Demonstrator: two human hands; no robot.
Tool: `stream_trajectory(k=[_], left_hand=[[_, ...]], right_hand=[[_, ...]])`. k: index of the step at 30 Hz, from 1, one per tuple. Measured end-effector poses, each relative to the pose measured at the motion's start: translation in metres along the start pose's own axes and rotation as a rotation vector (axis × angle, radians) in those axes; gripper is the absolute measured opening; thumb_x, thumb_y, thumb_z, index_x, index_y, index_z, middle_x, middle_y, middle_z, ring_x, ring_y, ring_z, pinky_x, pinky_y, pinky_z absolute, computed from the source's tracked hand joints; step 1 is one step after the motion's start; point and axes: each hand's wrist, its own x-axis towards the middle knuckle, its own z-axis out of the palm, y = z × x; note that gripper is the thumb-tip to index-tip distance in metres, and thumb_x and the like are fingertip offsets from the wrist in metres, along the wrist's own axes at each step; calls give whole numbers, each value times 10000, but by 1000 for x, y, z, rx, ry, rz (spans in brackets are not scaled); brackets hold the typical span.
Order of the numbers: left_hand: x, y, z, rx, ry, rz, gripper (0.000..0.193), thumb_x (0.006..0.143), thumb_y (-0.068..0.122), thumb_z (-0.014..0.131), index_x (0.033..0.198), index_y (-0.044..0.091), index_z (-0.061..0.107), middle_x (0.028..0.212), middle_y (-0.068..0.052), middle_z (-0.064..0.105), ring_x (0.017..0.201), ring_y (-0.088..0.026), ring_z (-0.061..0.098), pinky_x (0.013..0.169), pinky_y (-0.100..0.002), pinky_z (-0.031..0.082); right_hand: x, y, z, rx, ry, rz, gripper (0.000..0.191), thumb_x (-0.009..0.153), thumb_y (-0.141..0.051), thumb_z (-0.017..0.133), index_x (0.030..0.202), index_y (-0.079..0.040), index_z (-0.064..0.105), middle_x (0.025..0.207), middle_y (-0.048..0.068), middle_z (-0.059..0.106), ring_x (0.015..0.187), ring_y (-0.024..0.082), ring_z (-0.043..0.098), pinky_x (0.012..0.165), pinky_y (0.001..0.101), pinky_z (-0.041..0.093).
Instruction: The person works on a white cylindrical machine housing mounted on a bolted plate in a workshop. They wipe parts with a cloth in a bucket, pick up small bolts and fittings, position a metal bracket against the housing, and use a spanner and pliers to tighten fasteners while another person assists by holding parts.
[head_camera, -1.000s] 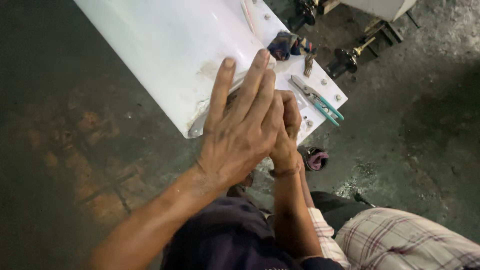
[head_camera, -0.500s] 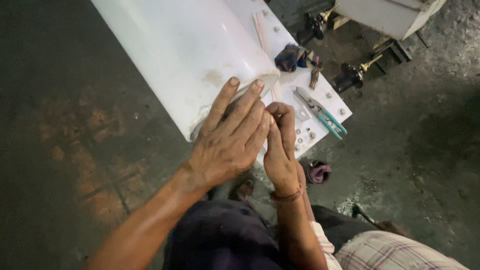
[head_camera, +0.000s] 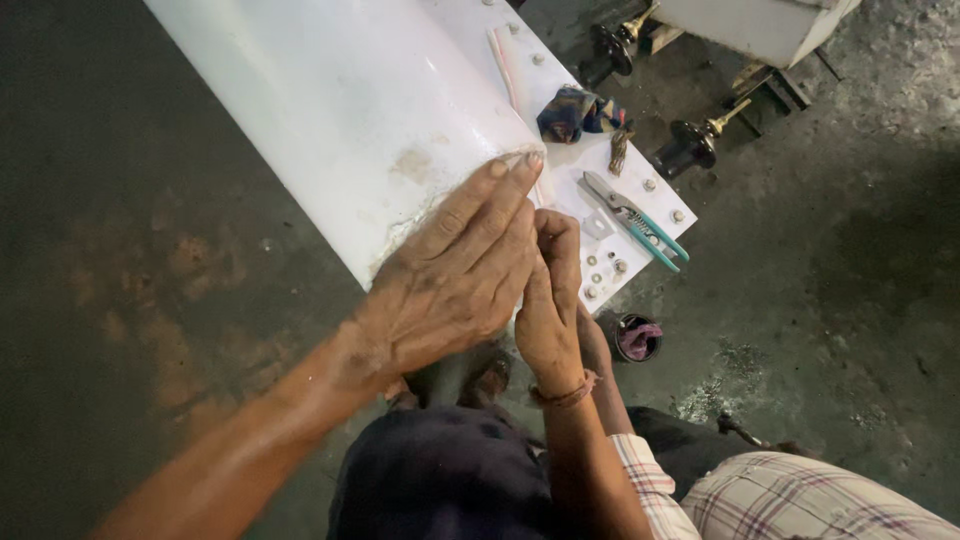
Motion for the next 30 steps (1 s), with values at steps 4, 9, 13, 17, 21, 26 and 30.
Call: stream_trajectory(k=[4,9,13,17,21,26,30], left_hand=[[3,-4,2,-19,-6,106,456,875,225,603,1194,-82,711,1382,-225,639,1433,-324,483,1269,-409,287],[-8,15,-19,-232,-3,96,371,929,210,624,1161,-77,662,1255,-216,642,1258,-345,569,1120,-426,420],[-62,41,-34,-642,10,-139,311,890,107,687,1152,-46,619,1149,-206,611,1143,-373,584,1032,-514,475],[-106,67,-21,-1036,-122,-698,351,885,55,680,1221,-37,647,1148,-161,663,1092,-335,655,909,-392,537],[-132,77,-9,-1273,-182,-1087,212,929,111,703,1130,45,724,1026,-103,751,910,-232,755,757,-347,574],[-141,72,-2,-1248,-97,-1066,208,895,144,756,1079,46,755,971,-91,787,841,-208,785,697,-318,579],[-140,71,14,-1451,-159,-1239,225,925,145,721,1124,45,750,946,-74,807,823,-153,779,714,-285,612]], right_hand=[[-12,8,3,2,45,-23,251,1107,-119,406,1323,-14,478,1238,53,493,1182,144,482,1084,287,411],[-50,12,-13,-274,50,81,355,1001,-170,614,1285,-11,472,1158,62,505,1063,140,529,927,284,487],[-88,19,-14,103,-139,60,234,1070,-230,547,1186,-27,543,1085,85,596,984,154,571,902,292,484],[-108,27,0,-380,-186,108,194,1043,-220,611,1065,-28,596,861,54,602,725,132,535,681,266,453],[-113,24,5,-308,-232,117,216,1038,-208,662,1052,-17,561,905,50,650,768,128,606,686,270,490],[-110,6,10,-167,-188,340,150,1037,-157,664,1036,-13,626,865,87,604,739,116,489,643,271,421],[-96,-11,15,-578,-128,135,156,957,-178,747,974,-62,644,796,38,671,633,142,565,583,286,434]])
